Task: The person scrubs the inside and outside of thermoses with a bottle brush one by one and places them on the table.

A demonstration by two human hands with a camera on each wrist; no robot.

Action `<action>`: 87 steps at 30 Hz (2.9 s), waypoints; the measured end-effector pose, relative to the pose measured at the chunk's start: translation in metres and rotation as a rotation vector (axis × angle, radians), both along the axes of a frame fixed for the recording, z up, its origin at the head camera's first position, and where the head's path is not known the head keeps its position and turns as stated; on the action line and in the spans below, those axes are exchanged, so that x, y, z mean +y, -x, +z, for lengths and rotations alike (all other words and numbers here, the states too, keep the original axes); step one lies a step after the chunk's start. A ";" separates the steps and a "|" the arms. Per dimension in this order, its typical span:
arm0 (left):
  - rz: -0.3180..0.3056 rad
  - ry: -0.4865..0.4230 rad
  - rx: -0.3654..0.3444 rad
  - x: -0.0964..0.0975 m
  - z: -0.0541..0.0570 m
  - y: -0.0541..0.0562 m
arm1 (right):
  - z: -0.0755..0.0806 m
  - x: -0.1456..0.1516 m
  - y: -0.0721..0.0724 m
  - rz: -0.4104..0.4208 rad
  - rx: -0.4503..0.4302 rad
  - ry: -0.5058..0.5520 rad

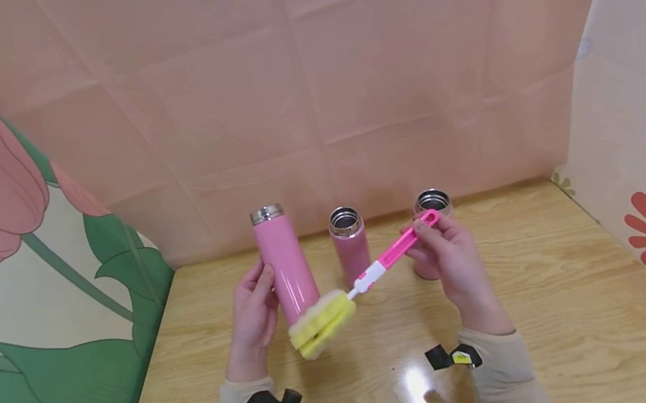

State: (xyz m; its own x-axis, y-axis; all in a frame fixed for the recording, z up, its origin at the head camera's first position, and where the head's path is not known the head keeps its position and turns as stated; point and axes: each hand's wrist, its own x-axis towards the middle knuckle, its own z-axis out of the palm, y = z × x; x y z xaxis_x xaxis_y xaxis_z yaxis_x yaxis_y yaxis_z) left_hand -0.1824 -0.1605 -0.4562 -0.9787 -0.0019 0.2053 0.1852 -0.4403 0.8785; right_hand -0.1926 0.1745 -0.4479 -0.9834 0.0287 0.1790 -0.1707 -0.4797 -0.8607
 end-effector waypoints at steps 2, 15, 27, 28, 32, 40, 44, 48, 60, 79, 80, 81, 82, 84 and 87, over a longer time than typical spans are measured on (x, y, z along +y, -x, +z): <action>0.001 -0.008 0.004 0.000 0.000 0.000 | 0.000 0.000 0.000 0.008 0.007 -0.013; -0.144 0.022 0.074 0.002 -0.004 0.001 | 0.003 -0.002 0.002 -0.134 -0.041 0.249; -0.202 0.092 0.048 0.005 -0.006 -0.001 | 0.009 -0.014 0.004 -0.327 -0.067 0.477; -0.201 0.100 0.048 0.005 -0.006 -0.001 | 0.010 -0.015 0.004 -0.339 -0.062 0.487; -0.201 0.125 0.058 0.004 -0.005 -0.002 | 0.010 -0.019 0.001 -0.375 -0.046 0.496; -0.210 0.145 0.088 0.003 -0.006 -0.002 | 0.010 -0.025 0.001 -0.388 -0.027 0.534; -0.175 0.189 0.054 0.003 -0.006 -0.002 | 0.011 -0.028 0.001 -0.389 -0.010 0.540; -0.146 0.235 0.013 0.004 -0.006 -0.001 | 0.013 -0.030 -0.001 -0.396 -0.015 0.558; -0.113 0.249 -0.017 0.002 -0.005 -0.003 | 0.019 -0.029 -0.004 -0.465 0.016 0.606; -0.122 0.235 0.040 -0.001 -0.007 0.001 | 0.017 -0.024 -0.006 -0.420 -0.003 0.564; -0.124 0.235 0.046 -0.001 -0.007 0.001 | 0.017 -0.023 -0.006 -0.414 -0.008 0.566; -0.126 0.236 0.049 -0.001 -0.008 0.001 | 0.018 -0.023 -0.006 -0.408 -0.013 0.563; -0.129 0.233 0.054 -0.001 -0.008 0.001 | 0.017 -0.022 -0.006 -0.401 -0.019 0.558; -0.137 0.228 0.061 -0.002 -0.007 0.001 | 0.017 -0.022 -0.005 -0.388 -0.031 0.545; -0.147 0.208 0.056 -0.002 -0.007 0.001 | 0.017 -0.022 -0.004 -0.369 -0.040 0.531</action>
State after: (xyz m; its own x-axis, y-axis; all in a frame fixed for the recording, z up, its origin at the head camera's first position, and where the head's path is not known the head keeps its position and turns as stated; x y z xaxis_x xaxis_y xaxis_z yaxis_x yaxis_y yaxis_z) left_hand -0.1830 -0.1624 -0.4630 -0.9523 0.1876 0.2406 0.1836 -0.2775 0.9430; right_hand -0.1890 0.1529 -0.4313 -0.8974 0.4411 0.0111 -0.3789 -0.7574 -0.5319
